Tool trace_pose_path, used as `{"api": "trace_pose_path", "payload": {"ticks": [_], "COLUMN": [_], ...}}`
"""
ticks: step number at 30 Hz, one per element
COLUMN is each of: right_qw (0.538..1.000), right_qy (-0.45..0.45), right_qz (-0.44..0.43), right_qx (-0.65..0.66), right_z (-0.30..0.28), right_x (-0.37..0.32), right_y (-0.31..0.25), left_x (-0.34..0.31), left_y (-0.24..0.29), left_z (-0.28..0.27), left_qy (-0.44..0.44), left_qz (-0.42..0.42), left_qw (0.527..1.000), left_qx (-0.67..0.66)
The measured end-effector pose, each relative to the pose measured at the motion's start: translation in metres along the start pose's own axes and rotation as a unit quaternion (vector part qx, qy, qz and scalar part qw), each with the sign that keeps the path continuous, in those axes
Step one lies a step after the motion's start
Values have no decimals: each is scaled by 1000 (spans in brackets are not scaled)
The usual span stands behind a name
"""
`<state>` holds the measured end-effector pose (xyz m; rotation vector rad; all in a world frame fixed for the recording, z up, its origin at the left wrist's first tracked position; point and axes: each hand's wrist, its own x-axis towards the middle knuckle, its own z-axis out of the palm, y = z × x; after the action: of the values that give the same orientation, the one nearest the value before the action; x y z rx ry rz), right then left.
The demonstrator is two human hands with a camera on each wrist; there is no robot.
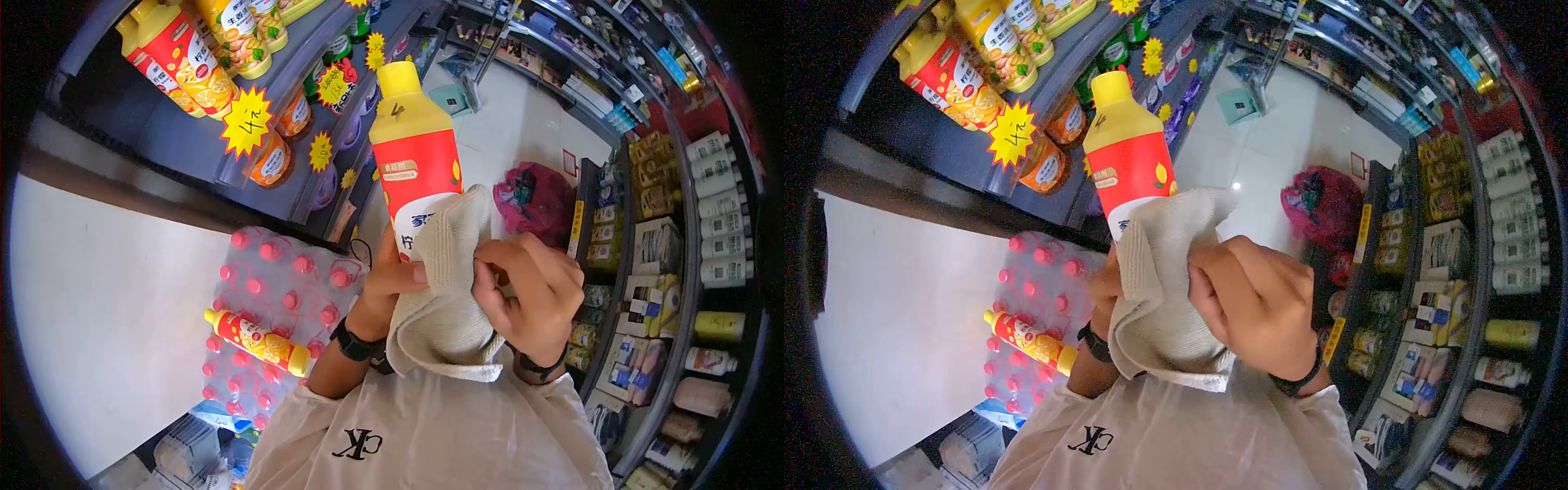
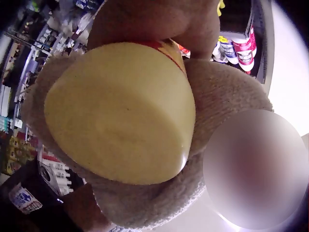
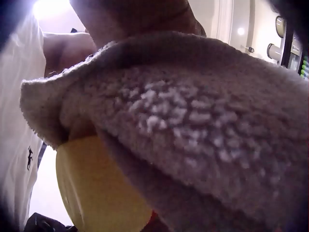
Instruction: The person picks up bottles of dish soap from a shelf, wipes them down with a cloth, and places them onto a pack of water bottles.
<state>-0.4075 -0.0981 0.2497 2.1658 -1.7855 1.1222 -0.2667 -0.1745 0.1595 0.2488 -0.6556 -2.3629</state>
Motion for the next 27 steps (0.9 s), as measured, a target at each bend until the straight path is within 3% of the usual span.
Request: {"api": "trace_pose_path", "payload": {"ticks": [4,8,15,20,23,27], "right_qw": [998,985,985,996,997,989], "right_qy": [33,110,84,81,41,75], "right_qz": [36,129,109,18,42,116], "right_qx": [45,34,103,34,51,54], "right_z": [3,2,-2,3,0,-1], "right_x": [-1,-2,-3,-2,-2,-1], "right_y": [6,16,8,9,8,9], "left_x": [0,-1,-3,-3,-4,-8], "left_y": [-2,-12,-22,-20,-20,-33], "left_z": [-2,-14,-21,-18,-20,-33], "left_qy": [-5,-19,-31,-46,-56,-40], "left_qz": [-10,3,-1,-8,-6,-4], "left_qw": [1000,998,997,997,997,996], "left_qx": [-25,-64,-66,-55,-45,-78]}}
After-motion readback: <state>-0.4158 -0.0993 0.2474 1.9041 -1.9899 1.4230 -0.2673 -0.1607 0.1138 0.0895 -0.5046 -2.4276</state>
